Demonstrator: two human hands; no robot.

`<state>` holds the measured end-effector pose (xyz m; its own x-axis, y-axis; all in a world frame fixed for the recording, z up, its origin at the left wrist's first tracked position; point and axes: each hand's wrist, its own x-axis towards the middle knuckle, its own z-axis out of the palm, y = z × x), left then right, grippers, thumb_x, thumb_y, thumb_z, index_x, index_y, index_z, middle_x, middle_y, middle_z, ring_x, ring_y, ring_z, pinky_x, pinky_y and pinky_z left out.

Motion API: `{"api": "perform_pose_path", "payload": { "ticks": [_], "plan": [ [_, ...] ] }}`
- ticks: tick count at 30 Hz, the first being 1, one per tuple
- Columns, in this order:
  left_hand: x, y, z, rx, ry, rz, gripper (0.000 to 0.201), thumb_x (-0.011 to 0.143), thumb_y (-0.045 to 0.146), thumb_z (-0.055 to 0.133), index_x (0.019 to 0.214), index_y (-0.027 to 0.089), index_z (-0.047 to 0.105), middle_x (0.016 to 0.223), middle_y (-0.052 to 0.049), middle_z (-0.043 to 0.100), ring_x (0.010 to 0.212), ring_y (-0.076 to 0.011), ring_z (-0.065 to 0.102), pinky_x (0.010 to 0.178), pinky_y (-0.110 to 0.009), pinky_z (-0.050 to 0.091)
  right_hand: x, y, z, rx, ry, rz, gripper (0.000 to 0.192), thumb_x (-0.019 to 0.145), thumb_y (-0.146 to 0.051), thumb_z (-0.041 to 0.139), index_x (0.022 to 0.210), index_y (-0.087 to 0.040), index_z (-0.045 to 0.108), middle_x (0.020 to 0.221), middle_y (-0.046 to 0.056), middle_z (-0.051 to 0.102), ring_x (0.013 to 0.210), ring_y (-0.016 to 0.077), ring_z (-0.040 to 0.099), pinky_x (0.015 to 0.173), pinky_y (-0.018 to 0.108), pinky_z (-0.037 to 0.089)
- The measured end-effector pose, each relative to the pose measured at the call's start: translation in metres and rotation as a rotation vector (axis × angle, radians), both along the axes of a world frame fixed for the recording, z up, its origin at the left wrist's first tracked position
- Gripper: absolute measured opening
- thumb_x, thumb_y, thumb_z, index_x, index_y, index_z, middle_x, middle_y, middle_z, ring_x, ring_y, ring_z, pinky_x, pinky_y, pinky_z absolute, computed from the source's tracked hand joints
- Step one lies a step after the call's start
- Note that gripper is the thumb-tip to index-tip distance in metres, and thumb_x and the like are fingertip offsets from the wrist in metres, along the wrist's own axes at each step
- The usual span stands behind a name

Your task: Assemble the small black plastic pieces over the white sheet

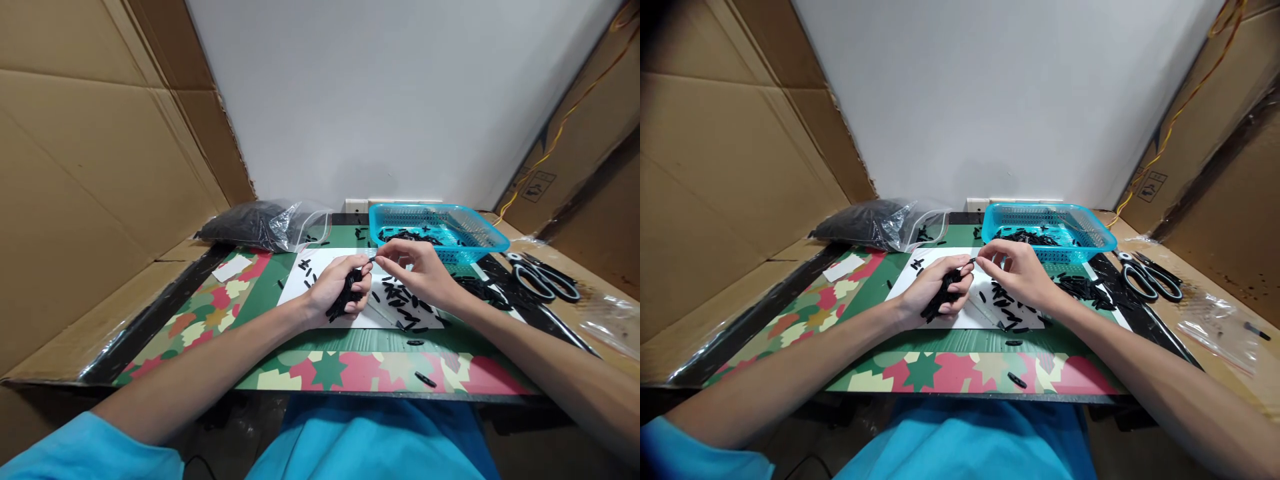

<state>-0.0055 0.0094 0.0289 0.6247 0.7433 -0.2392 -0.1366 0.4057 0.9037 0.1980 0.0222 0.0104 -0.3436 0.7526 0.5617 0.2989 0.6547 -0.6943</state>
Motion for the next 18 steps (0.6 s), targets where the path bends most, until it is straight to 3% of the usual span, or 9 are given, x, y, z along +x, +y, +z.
{"api": "perform_pose_path", "payload": {
  "ticks": [5,14,18],
  "plan": [
    [-0.0007,-0.0004,-0.0009,0.006,-0.021,0.015,0.032,0.094,0.047,0.058,0.08,0.023,0.041,0.06,0.009,0.036,0.035,-0.0071,0.036,0.032,-0.018,0.026,0.0003,0.0007,-0.0051,0.154,-0.01,-0.023,0.018,0.102,-0.028,0.058,0.099,-0.018,0.072,0.08,0.003,0.068,0.067,0.0141,0.059,0.057,0.027,0.046],
    [-0.0001,-0.0012,-0.0005,0.044,-0.015,0.016,0.029,0.095,0.044,0.058,0.081,0.024,0.042,0.06,0.009,0.038,0.036,-0.0076,0.039,0.033,-0.018,0.027,0.0004,-0.0037,-0.0011,0.121,-0.04,-0.024,0.015,0.101,-0.028,0.061,0.096,-0.019,0.072,0.08,0.002,0.068,0.065,0.0132,0.058,0.055,0.026,0.045],
    [0.0001,-0.0017,0.0011,-0.038,-0.004,0.003,0.031,0.094,0.048,0.058,0.082,0.024,0.042,0.06,0.009,0.036,0.035,-0.0073,0.036,0.032,-0.018,0.027,0.0001,-0.0065,-0.0007,0.154,-0.001,-0.039,0.013,0.099,-0.027,0.063,0.091,-0.018,0.07,0.075,0.001,0.065,0.061,0.0124,0.056,0.055,0.025,0.046]
  ]
}}
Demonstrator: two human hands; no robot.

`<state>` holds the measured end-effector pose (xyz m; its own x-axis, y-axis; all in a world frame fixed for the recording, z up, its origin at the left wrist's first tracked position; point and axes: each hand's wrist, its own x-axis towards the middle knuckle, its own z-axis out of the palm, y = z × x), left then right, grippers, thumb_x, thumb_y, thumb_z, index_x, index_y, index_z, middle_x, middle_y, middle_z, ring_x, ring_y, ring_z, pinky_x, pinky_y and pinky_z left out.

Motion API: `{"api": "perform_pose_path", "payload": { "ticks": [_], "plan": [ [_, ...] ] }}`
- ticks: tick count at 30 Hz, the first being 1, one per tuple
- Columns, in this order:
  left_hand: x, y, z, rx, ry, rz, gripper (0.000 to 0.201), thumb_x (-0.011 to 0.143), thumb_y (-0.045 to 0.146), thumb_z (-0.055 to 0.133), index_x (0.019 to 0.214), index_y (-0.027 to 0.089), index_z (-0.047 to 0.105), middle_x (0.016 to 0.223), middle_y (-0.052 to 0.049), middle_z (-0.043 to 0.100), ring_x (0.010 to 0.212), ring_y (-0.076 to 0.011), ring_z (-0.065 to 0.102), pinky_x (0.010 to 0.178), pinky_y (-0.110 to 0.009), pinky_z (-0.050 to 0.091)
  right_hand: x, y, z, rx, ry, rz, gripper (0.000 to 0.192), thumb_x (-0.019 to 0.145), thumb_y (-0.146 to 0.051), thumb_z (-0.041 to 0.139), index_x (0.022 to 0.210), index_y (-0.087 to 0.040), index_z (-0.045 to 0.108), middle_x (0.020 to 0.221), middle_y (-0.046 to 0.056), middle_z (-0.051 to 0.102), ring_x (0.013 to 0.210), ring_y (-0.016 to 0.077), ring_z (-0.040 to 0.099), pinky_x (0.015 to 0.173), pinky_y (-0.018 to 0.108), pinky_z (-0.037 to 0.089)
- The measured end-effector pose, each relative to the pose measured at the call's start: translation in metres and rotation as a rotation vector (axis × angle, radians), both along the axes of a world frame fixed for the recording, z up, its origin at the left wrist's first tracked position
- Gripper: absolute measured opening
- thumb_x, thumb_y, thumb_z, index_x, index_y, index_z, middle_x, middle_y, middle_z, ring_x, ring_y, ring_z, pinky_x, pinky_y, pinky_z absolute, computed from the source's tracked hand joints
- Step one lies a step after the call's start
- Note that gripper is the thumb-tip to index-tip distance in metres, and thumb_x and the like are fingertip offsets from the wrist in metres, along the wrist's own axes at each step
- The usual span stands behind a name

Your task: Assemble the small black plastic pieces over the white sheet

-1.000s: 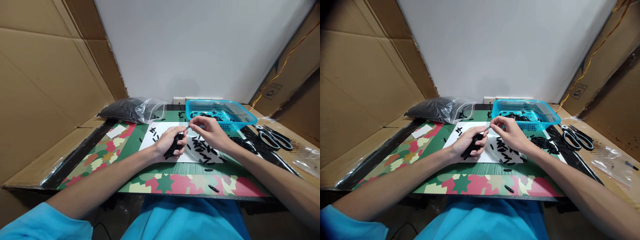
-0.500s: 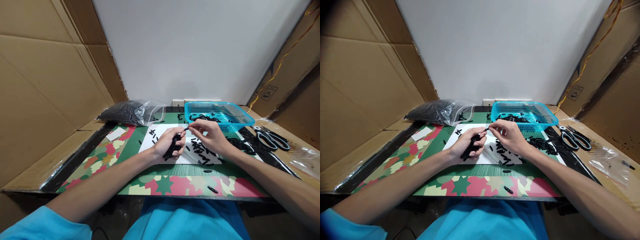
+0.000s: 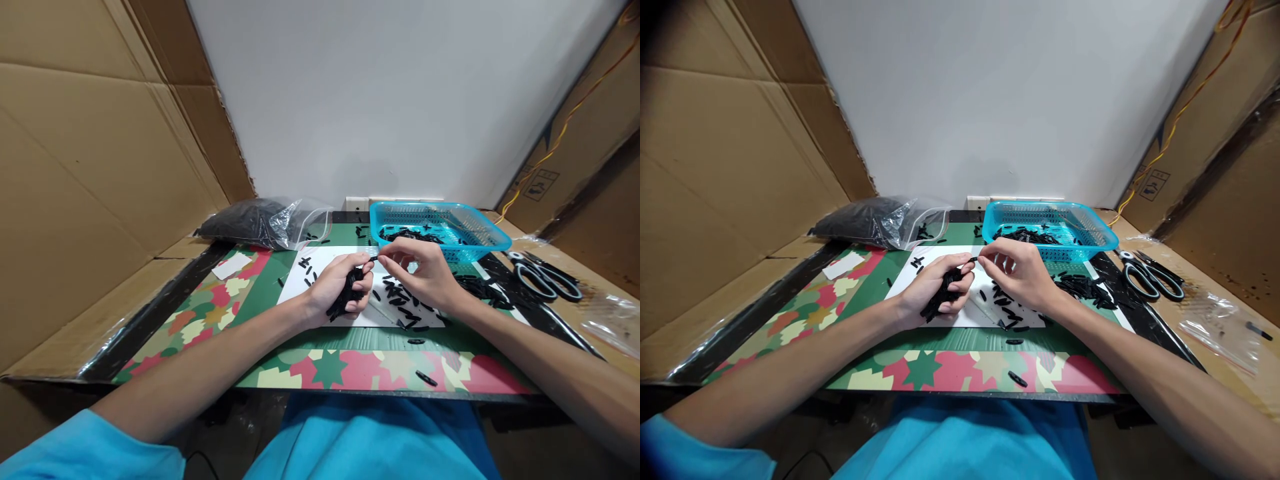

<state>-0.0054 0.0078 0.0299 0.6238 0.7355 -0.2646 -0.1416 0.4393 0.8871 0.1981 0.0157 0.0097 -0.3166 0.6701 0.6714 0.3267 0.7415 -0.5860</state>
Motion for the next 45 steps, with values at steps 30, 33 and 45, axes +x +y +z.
{"api": "perform_pose_path", "payload": {
  "ticks": [30,33,45],
  "plan": [
    [0.001,0.001,-0.001,0.029,-0.042,0.038,0.033,0.097,0.048,0.055,0.08,0.023,0.043,0.058,0.01,0.037,0.034,-0.0071,0.035,0.032,-0.018,0.027,0.002,0.003,-0.003,0.149,-0.054,-0.05,0.014,0.102,-0.022,0.056,0.097,-0.018,0.069,0.08,0.002,0.066,0.059,0.0108,0.053,0.056,0.025,0.044],
    [0.002,0.0,-0.002,0.069,-0.018,0.056,0.032,0.097,0.047,0.057,0.08,0.022,0.045,0.057,0.01,0.038,0.033,-0.0065,0.035,0.032,-0.017,0.026,0.0,0.003,-0.002,0.157,-0.09,-0.026,0.012,0.102,-0.022,0.059,0.099,-0.018,0.069,0.078,0.001,0.064,0.059,0.0107,0.053,0.056,0.024,0.044],
    [0.006,0.001,-0.01,0.227,0.031,0.089,0.037,0.091,0.049,0.067,0.079,0.021,0.045,0.055,0.01,0.042,0.034,-0.0061,0.043,0.032,-0.014,0.03,-0.001,0.004,-0.001,0.067,-0.104,0.056,0.009,0.098,-0.019,0.062,0.092,-0.017,0.069,0.076,0.001,0.065,0.06,0.0101,0.056,0.054,0.021,0.043]
  ]
}}
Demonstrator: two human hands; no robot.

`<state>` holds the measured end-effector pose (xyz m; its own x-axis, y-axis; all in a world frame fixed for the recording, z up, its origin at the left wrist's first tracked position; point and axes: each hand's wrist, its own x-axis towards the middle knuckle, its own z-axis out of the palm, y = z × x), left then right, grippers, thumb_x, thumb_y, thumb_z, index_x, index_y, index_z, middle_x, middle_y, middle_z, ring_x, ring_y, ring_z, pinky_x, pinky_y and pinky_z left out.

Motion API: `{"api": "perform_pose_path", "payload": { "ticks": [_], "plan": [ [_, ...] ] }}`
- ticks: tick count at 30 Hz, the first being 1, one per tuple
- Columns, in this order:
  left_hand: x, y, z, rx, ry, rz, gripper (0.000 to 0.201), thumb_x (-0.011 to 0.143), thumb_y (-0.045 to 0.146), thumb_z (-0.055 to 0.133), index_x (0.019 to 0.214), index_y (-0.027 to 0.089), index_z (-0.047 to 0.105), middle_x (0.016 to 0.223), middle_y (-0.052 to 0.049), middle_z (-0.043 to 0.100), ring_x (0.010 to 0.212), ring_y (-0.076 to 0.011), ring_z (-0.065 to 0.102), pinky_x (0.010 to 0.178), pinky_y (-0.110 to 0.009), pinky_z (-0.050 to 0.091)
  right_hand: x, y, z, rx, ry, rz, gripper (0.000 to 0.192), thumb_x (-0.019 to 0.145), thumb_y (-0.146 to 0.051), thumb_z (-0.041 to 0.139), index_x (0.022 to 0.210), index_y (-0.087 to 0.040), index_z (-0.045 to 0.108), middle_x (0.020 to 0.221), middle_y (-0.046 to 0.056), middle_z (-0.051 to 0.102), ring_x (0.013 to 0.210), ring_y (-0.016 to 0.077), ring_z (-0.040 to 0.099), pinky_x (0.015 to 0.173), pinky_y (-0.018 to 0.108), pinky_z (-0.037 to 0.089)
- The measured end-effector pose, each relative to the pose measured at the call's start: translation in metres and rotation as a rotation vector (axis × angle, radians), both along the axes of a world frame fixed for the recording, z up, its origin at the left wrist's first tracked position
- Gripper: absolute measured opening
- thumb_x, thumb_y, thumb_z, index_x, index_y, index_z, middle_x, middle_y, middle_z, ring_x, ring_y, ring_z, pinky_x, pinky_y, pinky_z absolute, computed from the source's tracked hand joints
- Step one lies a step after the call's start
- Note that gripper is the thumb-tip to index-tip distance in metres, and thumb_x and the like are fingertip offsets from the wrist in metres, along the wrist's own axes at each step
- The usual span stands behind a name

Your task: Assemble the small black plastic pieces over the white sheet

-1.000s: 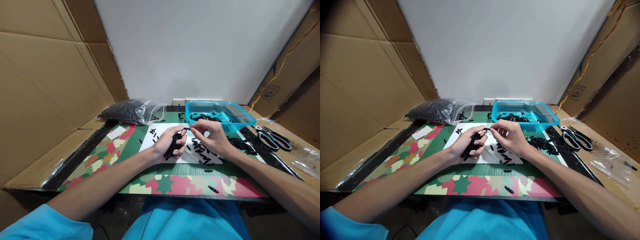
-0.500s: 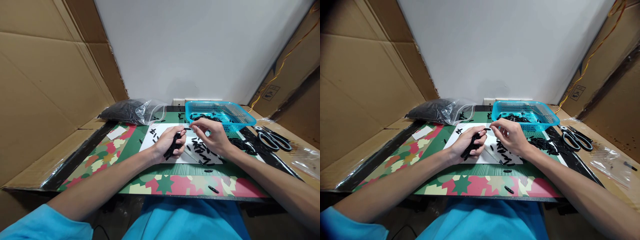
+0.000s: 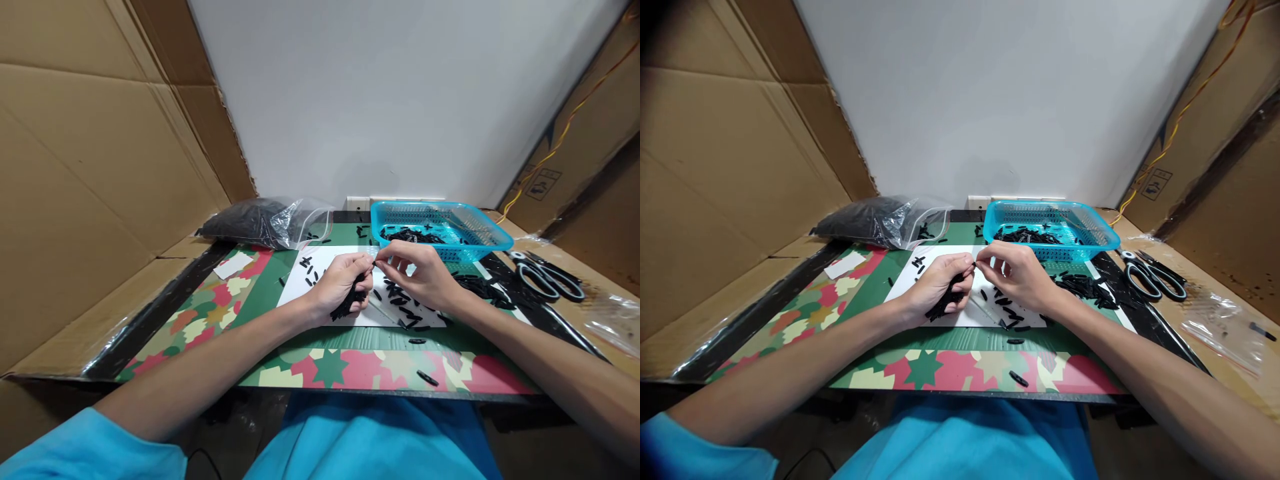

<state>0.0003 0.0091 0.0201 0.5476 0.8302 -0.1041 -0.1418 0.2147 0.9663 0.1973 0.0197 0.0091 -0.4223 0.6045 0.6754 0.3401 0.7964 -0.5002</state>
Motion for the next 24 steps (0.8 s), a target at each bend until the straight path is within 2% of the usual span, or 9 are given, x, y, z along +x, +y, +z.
{"api": "perform_pose_path", "payload": {
  "ticks": [7,13,17,21,24],
  "plan": [
    [0.001,0.0,-0.004,0.037,0.018,-0.02,0.038,0.094,0.049,0.065,0.08,0.021,0.045,0.057,0.009,0.044,0.035,-0.0053,0.043,0.033,-0.014,0.033,0.002,0.0,0.003,-0.254,0.094,0.07,0.016,0.093,-0.026,0.067,0.082,-0.016,0.073,0.071,0.001,0.067,0.061,0.0114,0.055,0.055,0.023,0.045],
    [0.001,-0.001,-0.003,0.043,0.019,-0.045,0.038,0.094,0.05,0.065,0.081,0.021,0.044,0.058,0.009,0.043,0.036,-0.0053,0.042,0.034,-0.015,0.034,0.003,0.003,0.001,-0.279,0.16,0.087,0.021,0.09,-0.031,0.07,0.077,-0.016,0.074,0.067,0.002,0.067,0.058,0.0119,0.053,0.054,0.026,0.045],
    [0.0,-0.002,0.002,0.018,-0.001,-0.015,0.035,0.098,0.048,0.058,0.08,0.021,0.044,0.058,0.009,0.041,0.035,-0.0066,0.044,0.033,-0.015,0.03,0.002,0.002,0.003,-0.343,0.213,0.091,0.022,0.093,-0.036,0.071,0.086,-0.016,0.075,0.069,0.001,0.067,0.051,0.0105,0.056,0.048,0.024,0.046],
    [-0.003,-0.002,0.006,-0.043,-0.019,-0.006,0.031,0.097,0.047,0.057,0.083,0.022,0.046,0.059,0.009,0.04,0.035,-0.0068,0.042,0.032,-0.016,0.029,0.0,-0.001,0.001,-0.304,0.206,0.068,0.02,0.093,-0.037,0.073,0.098,-0.017,0.075,0.084,0.003,0.072,0.054,0.0102,0.06,0.049,0.024,0.05],
    [-0.003,-0.003,0.008,-0.073,-0.032,-0.012,0.029,0.096,0.046,0.058,0.084,0.023,0.047,0.06,0.009,0.039,0.036,-0.0065,0.039,0.033,-0.016,0.028,0.001,0.001,-0.001,-0.191,0.171,0.01,0.016,0.097,-0.033,0.069,0.099,-0.019,0.074,0.085,0.004,0.074,0.063,0.0136,0.066,0.056,0.027,0.053]
  ]
}}
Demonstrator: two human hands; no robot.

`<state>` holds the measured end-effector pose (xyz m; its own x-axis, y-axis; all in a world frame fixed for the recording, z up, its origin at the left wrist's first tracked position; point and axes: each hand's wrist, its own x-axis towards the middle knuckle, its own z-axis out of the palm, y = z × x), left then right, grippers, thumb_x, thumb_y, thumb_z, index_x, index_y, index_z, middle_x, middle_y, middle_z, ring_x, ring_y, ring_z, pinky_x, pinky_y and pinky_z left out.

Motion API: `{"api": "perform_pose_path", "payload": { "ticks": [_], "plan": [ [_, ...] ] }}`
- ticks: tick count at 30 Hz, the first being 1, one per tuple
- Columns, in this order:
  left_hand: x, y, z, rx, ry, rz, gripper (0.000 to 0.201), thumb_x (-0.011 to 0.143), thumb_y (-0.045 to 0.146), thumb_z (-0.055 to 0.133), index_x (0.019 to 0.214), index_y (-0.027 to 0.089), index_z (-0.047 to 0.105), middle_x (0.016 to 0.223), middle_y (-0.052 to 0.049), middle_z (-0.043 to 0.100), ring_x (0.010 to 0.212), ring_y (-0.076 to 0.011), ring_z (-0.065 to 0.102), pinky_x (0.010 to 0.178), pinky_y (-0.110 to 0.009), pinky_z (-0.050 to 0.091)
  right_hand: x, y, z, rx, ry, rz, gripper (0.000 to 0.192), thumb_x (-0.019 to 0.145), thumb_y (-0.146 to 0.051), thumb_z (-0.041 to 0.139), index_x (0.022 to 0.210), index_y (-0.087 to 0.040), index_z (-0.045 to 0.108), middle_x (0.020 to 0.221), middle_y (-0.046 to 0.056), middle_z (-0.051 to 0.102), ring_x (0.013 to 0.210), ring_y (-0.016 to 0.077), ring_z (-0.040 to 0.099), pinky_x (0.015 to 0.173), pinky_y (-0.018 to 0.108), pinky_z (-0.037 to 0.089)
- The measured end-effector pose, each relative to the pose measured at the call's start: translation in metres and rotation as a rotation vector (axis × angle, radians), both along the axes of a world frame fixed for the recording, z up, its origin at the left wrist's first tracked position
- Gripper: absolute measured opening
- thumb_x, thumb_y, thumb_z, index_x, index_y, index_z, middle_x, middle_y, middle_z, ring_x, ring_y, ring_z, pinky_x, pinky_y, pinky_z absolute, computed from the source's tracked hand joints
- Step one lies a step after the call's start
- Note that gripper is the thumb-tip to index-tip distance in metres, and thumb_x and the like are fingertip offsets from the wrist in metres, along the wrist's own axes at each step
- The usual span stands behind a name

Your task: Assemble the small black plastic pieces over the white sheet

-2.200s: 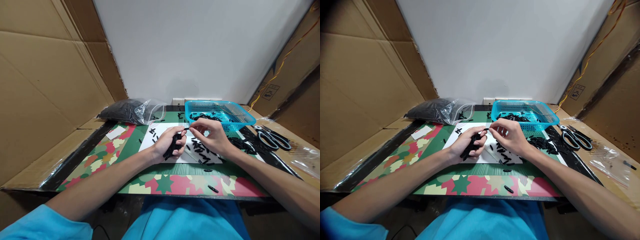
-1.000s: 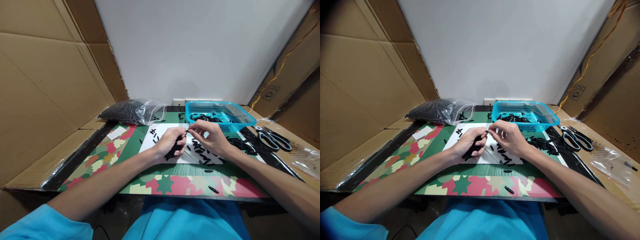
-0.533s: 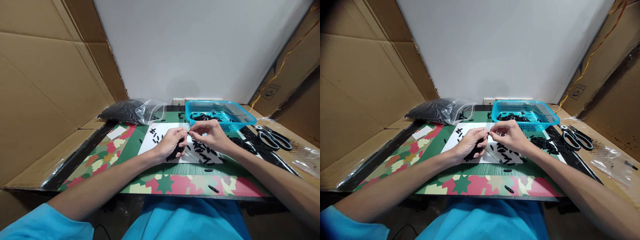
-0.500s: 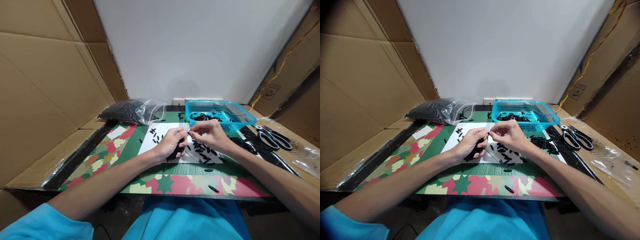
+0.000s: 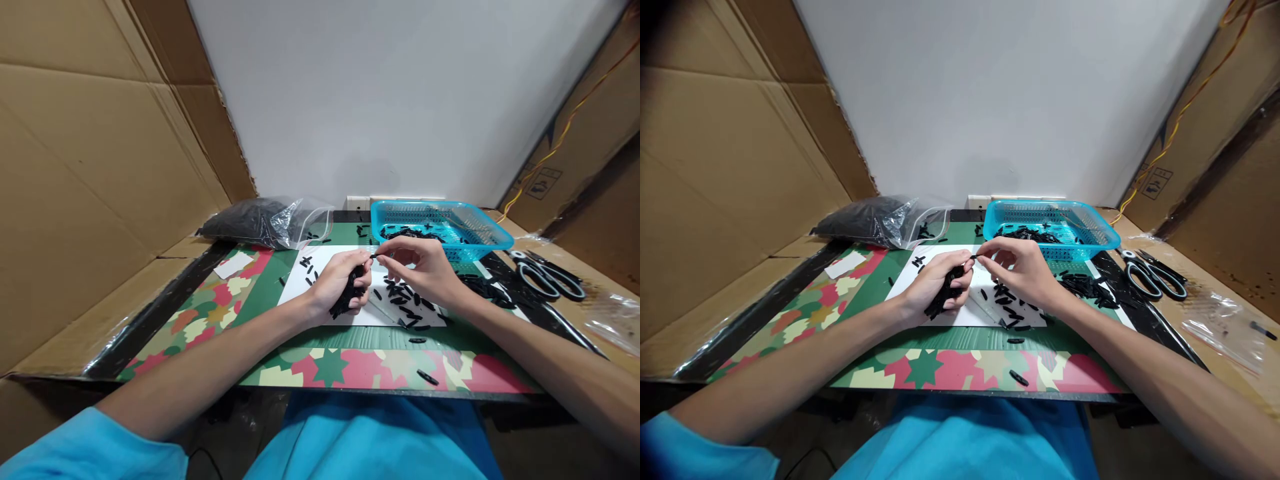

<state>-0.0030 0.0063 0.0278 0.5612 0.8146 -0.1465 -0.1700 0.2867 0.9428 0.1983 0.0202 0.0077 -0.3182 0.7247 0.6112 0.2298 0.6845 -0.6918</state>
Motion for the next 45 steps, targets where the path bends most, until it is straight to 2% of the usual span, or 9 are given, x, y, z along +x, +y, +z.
{"api": "perform_pose_path", "payload": {
  "ticks": [6,9,13,15,19,21,24,31,45],
  "plan": [
    [-0.001,-0.001,0.002,-0.057,-0.022,-0.01,0.032,0.096,0.057,0.055,0.091,0.027,0.047,0.06,0.009,0.037,0.035,-0.0074,0.035,0.033,-0.016,0.026,0.024,0.023,0.0,0.523,-0.37,-0.324,0.015,0.1,-0.022,0.06,0.097,-0.023,0.074,0.091,0.007,0.078,0.086,0.0234,0.066,0.08,0.04,0.047],
    [-0.003,-0.001,0.002,-0.083,-0.004,-0.068,0.034,0.097,0.063,0.051,0.096,0.029,0.047,0.061,0.009,0.037,0.035,-0.0081,0.035,0.033,-0.016,0.026,0.043,0.036,0.001,0.602,-0.437,-0.508,0.016,0.101,-0.022,0.059,0.098,-0.025,0.075,0.091,0.005,0.078,0.09,0.0255,0.065,0.086,0.044,0.044],
    [-0.004,0.0,-0.001,-0.048,0.001,-0.137,0.036,0.097,0.066,0.047,0.103,0.031,0.048,0.06,0.009,0.039,0.036,-0.0091,0.038,0.033,-0.015,0.025,0.059,0.045,0.005,0.531,-0.409,-0.749,0.015,0.099,-0.026,0.064,0.093,-0.025,0.078,0.093,0.006,0.081,0.09,0.0289,0.064,0.093,0.053,0.041],
    [-0.003,0.0,-0.002,-0.031,0.01,-0.146,0.039,0.097,0.069,0.044,0.105,0.031,0.047,0.059,0.01,0.039,0.035,-0.0096,0.038,0.032,-0.015,0.025,0.058,0.042,0.009,0.465,-0.356,-0.681,0.015,0.098,-0.028,0.066,0.091,-0.024,0.078,0.094,0.006,0.081,0.089,0.028,0.064,0.089,0.051,0.043],
    [-0.002,-0.001,-0.003,-0.108,0.057,-0.169,0.047,0.093,0.076,0.045,0.102,0.031,0.043,0.056,0.011,0.037,0.034,-0.0095,0.035,0.033,-0.016,0.027,0.034,0.022,0.014,0.207,-0.19,-0.248,0.018,0.098,-0.034,0.068,0.092,-0.021,0.079,0.077,0.004,0.075,0.068,0.0188,0.062,0.065,0.035,0.048],
    [-0.002,-0.001,-0.003,-0.149,0.097,-0.194,0.055,0.089,0.082,0.046,0.094,0.028,0.044,0.055,0.01,0.037,0.034,-0.009,0.035,0.033,-0.016,0.027,0.02,0.011,0.013,0.038,-0.162,-0.017,0.021,0.098,-0.037,0.068,0.095,-0.019,0.079,0.08,0.004,0.076,0.067,0.0167,0.063,0.06,0.031,0.048],
    [-0.002,-0.002,-0.003,-0.179,0.159,-0.234,0.065,0.085,0.088,0.042,0.076,0.024,0.042,0.051,0.008,0.035,0.033,-0.008,0.033,0.033,-0.018,0.025,0.006,0.003,0.009,-0.088,-0.112,0.161,0.022,0.098,-0.038,0.068,0.1,-0.019,0.081,0.088,0.005,0.078,0.07,0.0155,0.064,0.06,0.028,0.049],
    [-0.001,0.0,-0.003,-0.179,0.101,-0.21,0.059,0.092,0.081,0.041,0.078,0.023,0.045,0.051,0.008,0.037,0.033,-0.0087,0.033,0.031,-0.019,0.028,0.004,0.007,0.002,-0.145,-0.145,0.226,0.027,0.097,-0.041,0.069,0.112,-0.021,0.081,0.096,0.006,0.078,0.076,0.0162,0.065,0.062,0.026,0.051],
    [-0.003,0.005,-0.005,-0.247,0.12,-0.261,0.064,0.089,0.081,0.049,0.067,0.022,0.037,0.051,0.008,0.032,0.033,-0.0064,0.031,0.034,-0.019,0.028,0.009,0.01,0.004,-0.18,-0.028,0.193,0.025,0.095,-0.04,0.072,0.099,-0.017,0.08,0.082,0.004,0.073,0.059,0.0102,0.053,0.053,0.024,0.045]
  ]
}}
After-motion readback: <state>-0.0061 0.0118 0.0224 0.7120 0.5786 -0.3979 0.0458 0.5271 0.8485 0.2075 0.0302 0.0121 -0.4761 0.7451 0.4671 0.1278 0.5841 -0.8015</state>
